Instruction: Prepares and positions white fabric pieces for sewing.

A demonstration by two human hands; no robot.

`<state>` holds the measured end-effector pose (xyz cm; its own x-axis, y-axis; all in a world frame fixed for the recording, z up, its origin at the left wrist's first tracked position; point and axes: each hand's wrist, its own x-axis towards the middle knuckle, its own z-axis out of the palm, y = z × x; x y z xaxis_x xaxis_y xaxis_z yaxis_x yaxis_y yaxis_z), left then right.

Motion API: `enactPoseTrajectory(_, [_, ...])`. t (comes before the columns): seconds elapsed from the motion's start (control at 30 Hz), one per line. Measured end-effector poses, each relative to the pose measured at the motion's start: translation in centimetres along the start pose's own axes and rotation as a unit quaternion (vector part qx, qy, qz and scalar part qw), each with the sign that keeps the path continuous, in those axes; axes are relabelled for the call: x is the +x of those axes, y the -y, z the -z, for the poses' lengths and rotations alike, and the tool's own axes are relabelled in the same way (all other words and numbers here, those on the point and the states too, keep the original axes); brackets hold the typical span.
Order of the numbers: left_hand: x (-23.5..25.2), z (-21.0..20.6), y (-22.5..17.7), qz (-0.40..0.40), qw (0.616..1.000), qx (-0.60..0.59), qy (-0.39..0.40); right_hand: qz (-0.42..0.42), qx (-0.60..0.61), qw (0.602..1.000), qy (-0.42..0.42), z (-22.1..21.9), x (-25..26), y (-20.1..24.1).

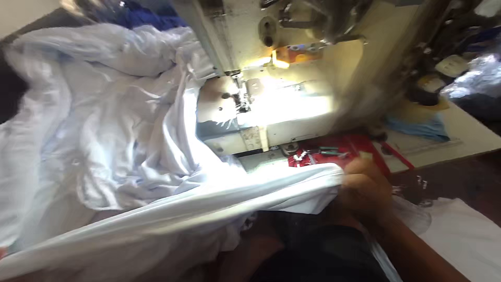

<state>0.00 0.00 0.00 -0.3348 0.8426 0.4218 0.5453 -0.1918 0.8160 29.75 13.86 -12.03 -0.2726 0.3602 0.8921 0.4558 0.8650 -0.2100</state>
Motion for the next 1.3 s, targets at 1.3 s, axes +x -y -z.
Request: enactPoseTrajectory(1.3, [-4.4, -3.4, 12.1, -0.272, 0.894, 0.336, 0.120, -0.051, 0.103, 0.984, 0.134, -1.4, -5.0, 0.8])
